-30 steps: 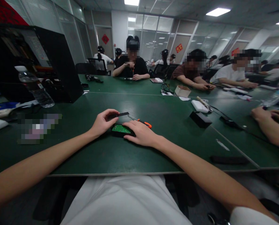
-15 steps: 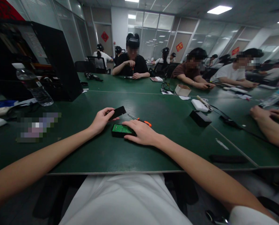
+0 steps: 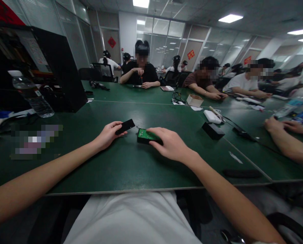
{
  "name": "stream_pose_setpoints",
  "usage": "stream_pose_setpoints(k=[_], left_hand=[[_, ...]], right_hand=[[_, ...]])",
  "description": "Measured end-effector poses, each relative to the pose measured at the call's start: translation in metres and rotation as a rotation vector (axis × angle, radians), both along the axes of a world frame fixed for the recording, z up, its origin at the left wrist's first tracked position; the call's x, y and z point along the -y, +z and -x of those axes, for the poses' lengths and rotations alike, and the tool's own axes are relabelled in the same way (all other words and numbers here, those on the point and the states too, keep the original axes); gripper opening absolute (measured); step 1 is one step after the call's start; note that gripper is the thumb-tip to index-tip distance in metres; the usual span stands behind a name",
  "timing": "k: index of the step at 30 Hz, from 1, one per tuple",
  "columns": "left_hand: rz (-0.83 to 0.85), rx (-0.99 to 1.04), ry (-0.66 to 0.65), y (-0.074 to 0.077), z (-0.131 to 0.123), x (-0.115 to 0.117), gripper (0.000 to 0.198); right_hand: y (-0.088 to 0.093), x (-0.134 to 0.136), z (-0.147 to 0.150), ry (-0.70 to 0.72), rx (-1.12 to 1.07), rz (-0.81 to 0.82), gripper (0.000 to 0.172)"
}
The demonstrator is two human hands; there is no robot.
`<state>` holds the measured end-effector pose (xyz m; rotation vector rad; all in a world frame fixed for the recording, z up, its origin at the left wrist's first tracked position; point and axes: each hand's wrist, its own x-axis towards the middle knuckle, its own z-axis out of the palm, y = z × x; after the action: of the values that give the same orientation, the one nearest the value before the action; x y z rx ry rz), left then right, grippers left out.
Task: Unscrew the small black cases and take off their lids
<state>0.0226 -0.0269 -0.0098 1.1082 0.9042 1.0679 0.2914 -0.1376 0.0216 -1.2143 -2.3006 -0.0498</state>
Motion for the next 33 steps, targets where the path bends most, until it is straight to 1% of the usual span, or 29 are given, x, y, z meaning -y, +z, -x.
stream_pose_setpoints(k=[2, 5, 7, 9, 11, 12, 14, 16, 17, 19, 20, 22, 23, 24, 25, 27, 28, 29, 31, 33], left_hand=[[0.017, -0.007, -0.009, 0.003, -0.001, 0.004, 0.014], [0.032, -0.018, -0.009, 0.006, -0.004, 0.008, 0.014], [0.035, -0.024, -0.007, 0.008, -0.005, 0.01, 0.014], [0.037, -0.029, -0.005, 0.009, -0.006, 0.012, 0.013], [0.039, -0.032, -0.004, 0.01, -0.006, 0.013, 0.013], [0.038, -0.033, -0.003, 0.01, -0.006, 0.013, 0.013], [0.036, -0.034, -0.003, 0.01, -0.006, 0.014, 0.014], [0.029, -0.036, -0.006, 0.01, -0.006, 0.014, 0.014], [0.023, -0.037, -0.011, 0.009, -0.006, 0.014, 0.014], [0.006, -0.039, -0.035, 0.008, -0.007, 0.014, 0.015], [-0.005, -0.043, -0.05, 0.007, -0.007, 0.014, 0.015], [-0.044, -0.062, -0.089, 0.004, -0.007, 0.014, 0.018], [-0.079, -0.084, -0.114, 0.002, -0.007, 0.015, 0.02], [-0.131, -0.116, -0.144, 0.0, -0.007, 0.016, 0.022], [-0.198, -0.156, -0.179, -0.001, -0.007, 0.017, 0.022], [-0.376, -0.257, -0.257, -0.004, -0.007, 0.022, 0.02], [-0.479, -0.308, -0.289, -0.005, -0.006, 0.026, 0.018], [-0.592, -0.365, -0.309, -0.006, -0.006, 0.03, 0.016], [-0.8, -0.481, -0.345, -0.006, -0.005, 0.038, 0.013], [-0.926, -0.492, -0.354, -0.005, -0.005, 0.045, 0.013]], right_hand=[[0.006, 0.012, -0.036, -0.163, 0.005, -0.063, 0.042], [0.008, 0.033, -0.098, -0.48, 0.118, -0.115, 0.043], [0.004, 0.046, -0.142, -0.677, 0.228, -0.078, 0.043], [-0.005, 0.055, -0.186, -0.835, 0.264, -0.033, 0.039], [-0.02, 0.06, -0.229, -0.93, 0.231, 0.03, 0.033], [-0.028, 0.061, -0.249, -0.945, 0.214, 0.039, 0.031], [-0.045, 0.061, -0.284, -0.958, 0.164, 0.046, 0.035], [-0.055, 0.06, -0.304, -0.973, 0.099, 0.086, 0.038], [-0.057, 0.06, -0.308, -0.99, 0.082, 0.113, 0.04], [-0.052, 0.06, -0.299, -1.039, 0.095, 0.151, 0.042], [-0.046, 0.059, -0.285, -1.061, 0.121, 0.138, 0.044], [-0.029, 0.055, -0.242, -1.062, 0.144, 0.076, 0.045], [-0.019, 0.051, -0.214, -0.986, 0.123, 0.028, 0.044], [-0.011, 0.046, -0.183, -0.883, 0.041, 0.033, 0.045], [-0.003, 0.039, -0.151, -0.78, 0.005, 0.066, 0.048], [0.009, 0.025, -0.088, -0.57, -0.065, 0.157, 0.046], [0.012, 0.018, -0.059, -0.401, -0.175, 0.246, 0.044], [0.015, 0.011, -0.034, -0.263, -0.244, 0.309, 0.042], [0.017, 0.001, 0.007, -0.077, -0.272, 0.397, 0.035], [0.016, -0.006, 0.034, 0.052, -0.211, 0.481, 0.03]])
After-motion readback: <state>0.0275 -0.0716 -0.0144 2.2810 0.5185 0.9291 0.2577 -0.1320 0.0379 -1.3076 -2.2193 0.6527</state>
